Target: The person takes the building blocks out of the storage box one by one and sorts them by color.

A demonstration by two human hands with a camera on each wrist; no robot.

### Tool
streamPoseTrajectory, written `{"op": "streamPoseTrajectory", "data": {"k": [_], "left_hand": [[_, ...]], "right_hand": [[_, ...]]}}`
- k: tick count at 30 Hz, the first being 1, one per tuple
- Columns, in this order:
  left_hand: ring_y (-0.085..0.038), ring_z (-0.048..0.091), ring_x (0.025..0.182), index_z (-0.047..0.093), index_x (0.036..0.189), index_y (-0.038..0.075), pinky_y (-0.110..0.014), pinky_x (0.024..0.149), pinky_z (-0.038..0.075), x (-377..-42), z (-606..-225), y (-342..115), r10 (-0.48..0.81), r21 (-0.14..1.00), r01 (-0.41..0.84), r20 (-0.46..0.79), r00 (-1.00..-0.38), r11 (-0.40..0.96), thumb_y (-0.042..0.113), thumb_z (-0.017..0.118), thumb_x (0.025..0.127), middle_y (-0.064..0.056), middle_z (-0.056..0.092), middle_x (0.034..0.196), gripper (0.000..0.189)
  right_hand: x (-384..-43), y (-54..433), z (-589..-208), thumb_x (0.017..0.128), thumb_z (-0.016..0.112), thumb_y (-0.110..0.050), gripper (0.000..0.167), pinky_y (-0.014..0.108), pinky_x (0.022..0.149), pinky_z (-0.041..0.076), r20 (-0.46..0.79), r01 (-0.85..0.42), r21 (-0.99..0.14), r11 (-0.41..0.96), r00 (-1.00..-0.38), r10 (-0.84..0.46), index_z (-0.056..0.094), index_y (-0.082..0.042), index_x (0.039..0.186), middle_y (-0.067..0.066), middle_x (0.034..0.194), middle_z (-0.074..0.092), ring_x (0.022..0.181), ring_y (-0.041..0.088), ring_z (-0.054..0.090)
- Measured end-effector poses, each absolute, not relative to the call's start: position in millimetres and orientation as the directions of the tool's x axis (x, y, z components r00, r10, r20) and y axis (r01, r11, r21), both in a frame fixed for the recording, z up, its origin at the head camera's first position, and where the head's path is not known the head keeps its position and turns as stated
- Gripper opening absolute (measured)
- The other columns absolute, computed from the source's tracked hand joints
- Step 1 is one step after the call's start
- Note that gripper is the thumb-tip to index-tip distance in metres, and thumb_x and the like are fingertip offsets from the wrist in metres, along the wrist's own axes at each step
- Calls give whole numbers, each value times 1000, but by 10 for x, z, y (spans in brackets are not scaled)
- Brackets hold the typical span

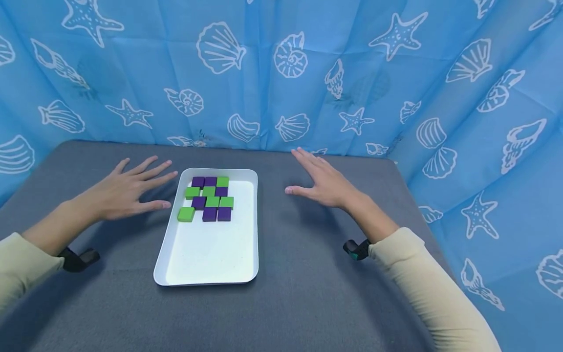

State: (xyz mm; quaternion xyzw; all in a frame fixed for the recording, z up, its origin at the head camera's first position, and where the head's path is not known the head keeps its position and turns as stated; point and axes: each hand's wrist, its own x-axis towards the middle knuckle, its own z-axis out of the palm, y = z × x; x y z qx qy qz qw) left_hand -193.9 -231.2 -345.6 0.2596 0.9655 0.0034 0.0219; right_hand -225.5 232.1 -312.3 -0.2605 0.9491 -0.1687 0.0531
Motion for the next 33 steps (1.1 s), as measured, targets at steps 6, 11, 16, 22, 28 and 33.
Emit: {"op": "streamPoseTrajectory", "data": {"k": [6,11,16,22,28,33], "left_hand": [[-41,13,150,33,157,22,-75,110,6,-1907,-3509,-2269,511,22,511,-85,-855,859,74,51,88,-10,23,164,88],[-43,14,149,32,157,21,-75,109,6,-1896,-3519,-2255,511,20,513,-124,-850,858,77,50,85,-11,24,164,93],[-43,16,149,33,157,20,-75,109,9,-1878,-3510,-2236,535,33,535,-128,-835,844,75,51,87,-10,25,163,90],[-42,20,148,32,157,18,-74,109,15,-1868,-3512,-2224,573,65,570,-130,-809,819,68,50,92,-9,27,163,84],[-42,23,148,33,157,16,-73,108,20,-1878,-3520,-2236,584,60,582,-125,-802,811,67,49,93,-9,29,162,83],[-42,24,147,33,157,16,-73,108,22,-1889,-3518,-2216,583,66,579,-132,-802,812,69,49,93,-10,30,161,84]], "right_hand": [[-2193,2090,-3134,85,75,-51,99,55,113,31,-33,-467,-500,729,-831,-555,16,-25,161,5,164,24,148,28,27],[-2173,1934,-3163,84,81,-34,97,49,113,34,15,-507,-616,602,-772,-635,24,-13,159,9,158,37,145,22,35],[-2168,1758,-3167,81,84,-26,93,47,112,36,-29,-471,-696,541,-735,-678,31,-11,157,9,153,44,141,19,43],[-2182,1517,-3189,81,84,-15,81,48,108,41,-161,-399,-750,528,-664,-731,43,-1,149,15,143,55,132,21,53],[-2165,1279,-3215,81,83,-10,73,45,105,44,-230,-389,-752,532,-602,-765,48,4,143,18,139,58,129,24,56],[-2145,1134,-3259,81,83,-11,71,39,106,44,-262,-415,-716,562,-586,-767,50,3,142,16,137,60,127,24,58]]}}
